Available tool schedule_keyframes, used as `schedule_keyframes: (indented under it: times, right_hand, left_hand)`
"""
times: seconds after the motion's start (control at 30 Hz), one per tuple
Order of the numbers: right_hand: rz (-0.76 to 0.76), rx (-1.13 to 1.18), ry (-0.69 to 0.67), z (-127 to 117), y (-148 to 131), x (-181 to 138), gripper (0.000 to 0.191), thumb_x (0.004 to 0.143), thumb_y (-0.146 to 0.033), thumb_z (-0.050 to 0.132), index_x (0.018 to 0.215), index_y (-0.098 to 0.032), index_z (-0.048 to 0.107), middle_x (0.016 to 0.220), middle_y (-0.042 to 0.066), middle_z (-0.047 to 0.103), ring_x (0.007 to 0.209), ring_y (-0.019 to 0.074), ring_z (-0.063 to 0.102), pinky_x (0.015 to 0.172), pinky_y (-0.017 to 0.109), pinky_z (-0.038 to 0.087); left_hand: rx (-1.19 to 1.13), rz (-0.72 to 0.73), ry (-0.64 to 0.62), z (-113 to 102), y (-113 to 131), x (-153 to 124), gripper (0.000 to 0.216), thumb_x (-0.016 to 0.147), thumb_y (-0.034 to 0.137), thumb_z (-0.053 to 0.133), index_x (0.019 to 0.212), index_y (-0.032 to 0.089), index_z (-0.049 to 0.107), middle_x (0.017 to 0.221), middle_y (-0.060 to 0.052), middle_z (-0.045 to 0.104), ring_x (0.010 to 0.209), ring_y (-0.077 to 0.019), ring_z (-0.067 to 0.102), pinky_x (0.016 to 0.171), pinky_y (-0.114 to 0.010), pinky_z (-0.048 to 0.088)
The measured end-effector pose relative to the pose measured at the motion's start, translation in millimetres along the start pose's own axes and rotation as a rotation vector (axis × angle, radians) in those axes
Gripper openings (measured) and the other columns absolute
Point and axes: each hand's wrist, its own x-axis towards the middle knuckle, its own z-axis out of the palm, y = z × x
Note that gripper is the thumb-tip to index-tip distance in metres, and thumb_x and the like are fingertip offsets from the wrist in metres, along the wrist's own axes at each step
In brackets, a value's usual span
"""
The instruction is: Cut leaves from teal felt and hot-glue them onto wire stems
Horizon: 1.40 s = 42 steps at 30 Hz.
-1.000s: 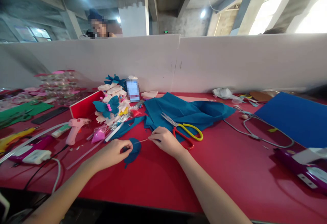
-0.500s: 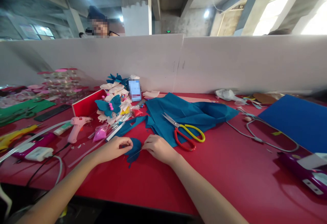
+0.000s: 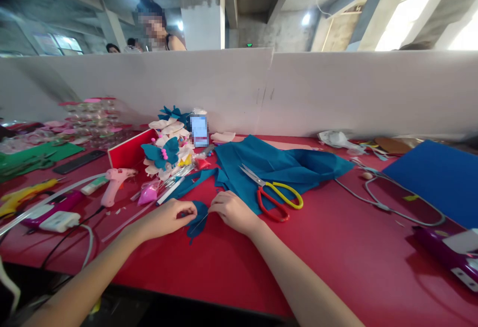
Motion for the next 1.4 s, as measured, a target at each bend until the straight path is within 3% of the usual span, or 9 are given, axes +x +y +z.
schedule_keyframes:
  times: [0.2,0.53,1.13,1.4]
  right_hand:
    - [-0.024,0.045,-0.012,3.5,1.1,-0.9,0.024,0.089,-0.008,0.047,0.093,-0.018,0.068,0.092,0.007,0.069,0.090,0.0187,0.060,0.082,0.033,0.046]
    - [0.087,0.011,-0.037,-0.7,-2.5,0.0,0.016,0.090,-0.022,0.053,0.094,-0.018,0.068,0.093,0.008,0.067,0.091,0.0189,0.060,0.083,0.032,0.046]
    - [0.133,0.041,-0.063,-7.5,-6.0,0.9,0.014,0.085,-0.019,0.059,0.096,-0.018,0.067,0.099,0.009,0.064,0.093,0.0194,0.059,0.084,0.031,0.048]
    - [0.163,0.108,-0.088,-10.9,-7.3,3.5,0.009,0.083,-0.013,0.058,0.085,-0.017,0.067,0.096,0.008,0.064,0.089,0.0168,0.060,0.078,0.026,0.050]
  left_hand:
    - [0.038,0.022,-0.004,-2.1,4.8,0.3,0.016,0.086,0.027,0.047,0.085,0.021,0.062,0.084,0.000,0.068,0.076,-0.0152,0.062,0.071,-0.023,0.043]
    - [0.021,0.045,0.009,-1.2,4.7,-1.5,0.017,0.087,0.027,0.046,0.084,0.021,0.062,0.083,0.000,0.068,0.076,-0.0151,0.062,0.071,-0.023,0.042]
    - [0.028,0.022,0.005,-2.1,5.1,-1.3,0.016,0.086,0.027,0.047,0.086,0.022,0.063,0.086,0.000,0.069,0.079,-0.0161,0.063,0.072,-0.023,0.043]
    - [0.010,0.003,0.019,0.4,2.9,-3.2,0.016,0.086,0.027,0.047,0.087,0.022,0.063,0.087,0.000,0.069,0.078,-0.0159,0.063,0.072,-0.023,0.044]
